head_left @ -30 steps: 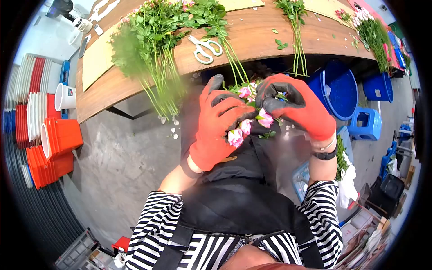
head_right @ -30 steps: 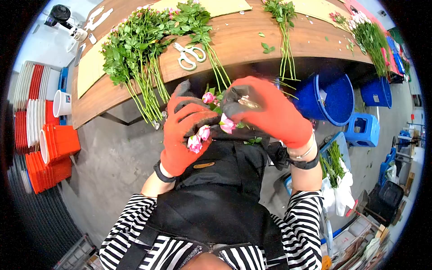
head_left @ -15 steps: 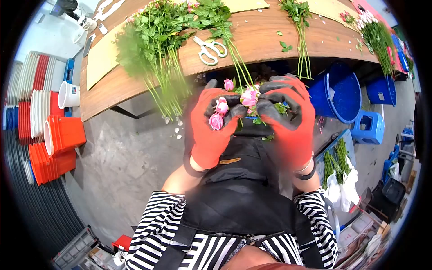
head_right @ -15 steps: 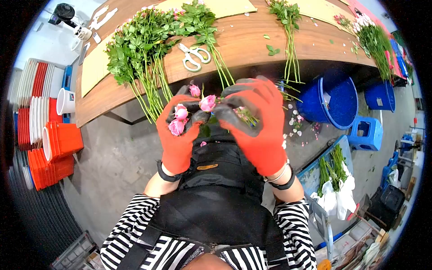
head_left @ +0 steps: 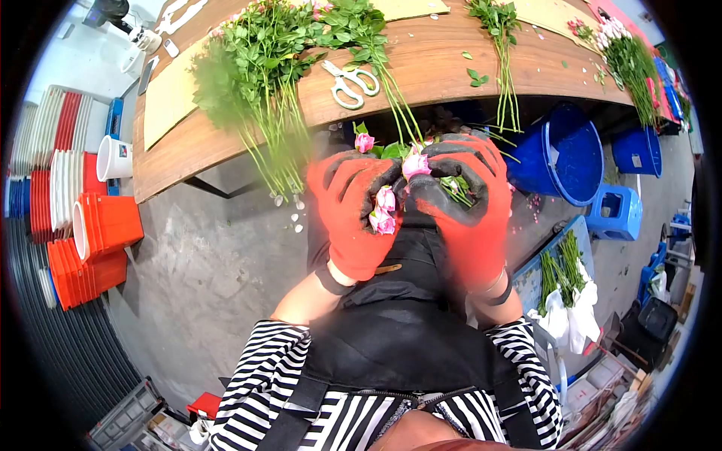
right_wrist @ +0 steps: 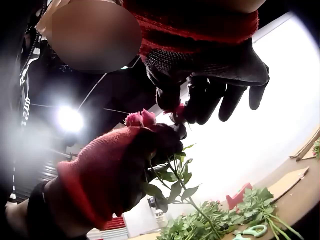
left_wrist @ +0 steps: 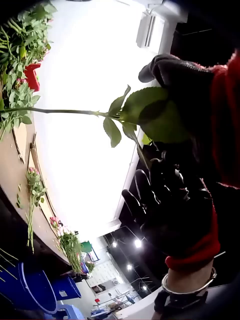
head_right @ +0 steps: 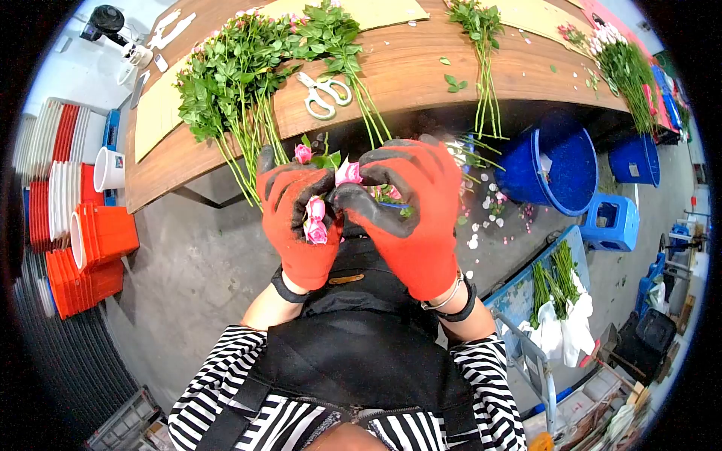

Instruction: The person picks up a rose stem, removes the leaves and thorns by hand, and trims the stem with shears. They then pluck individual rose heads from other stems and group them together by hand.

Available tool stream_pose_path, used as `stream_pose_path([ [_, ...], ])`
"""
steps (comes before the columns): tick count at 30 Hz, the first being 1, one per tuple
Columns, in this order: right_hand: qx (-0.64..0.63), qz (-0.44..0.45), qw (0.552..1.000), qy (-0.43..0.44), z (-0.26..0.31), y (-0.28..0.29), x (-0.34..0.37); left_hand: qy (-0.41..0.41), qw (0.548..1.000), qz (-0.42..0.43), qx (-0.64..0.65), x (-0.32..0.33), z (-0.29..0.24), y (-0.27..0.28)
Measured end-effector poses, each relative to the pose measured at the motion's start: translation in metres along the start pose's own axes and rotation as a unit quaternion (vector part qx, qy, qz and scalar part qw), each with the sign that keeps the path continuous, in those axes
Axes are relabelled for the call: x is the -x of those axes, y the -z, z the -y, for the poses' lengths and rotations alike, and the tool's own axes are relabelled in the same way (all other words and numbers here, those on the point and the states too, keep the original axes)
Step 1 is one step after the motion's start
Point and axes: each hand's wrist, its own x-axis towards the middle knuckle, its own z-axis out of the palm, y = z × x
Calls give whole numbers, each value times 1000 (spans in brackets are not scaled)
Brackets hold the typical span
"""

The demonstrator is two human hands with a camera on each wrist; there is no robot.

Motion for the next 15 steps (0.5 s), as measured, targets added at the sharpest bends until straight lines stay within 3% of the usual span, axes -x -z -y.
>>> stream_pose_path([
  [7, 0, 12, 1000, 6, -3, -1, 2, -35, 998, -20, -46, 3, 2, 0],
  [13, -41, -1, 996, -73, -3, -5, 11, -77, 990, -28, -116, 8, 1, 1],
  [15, -94, -11, 992, -87, -2, -8, 10, -46, 995, -21, -81, 5, -2, 1],
])
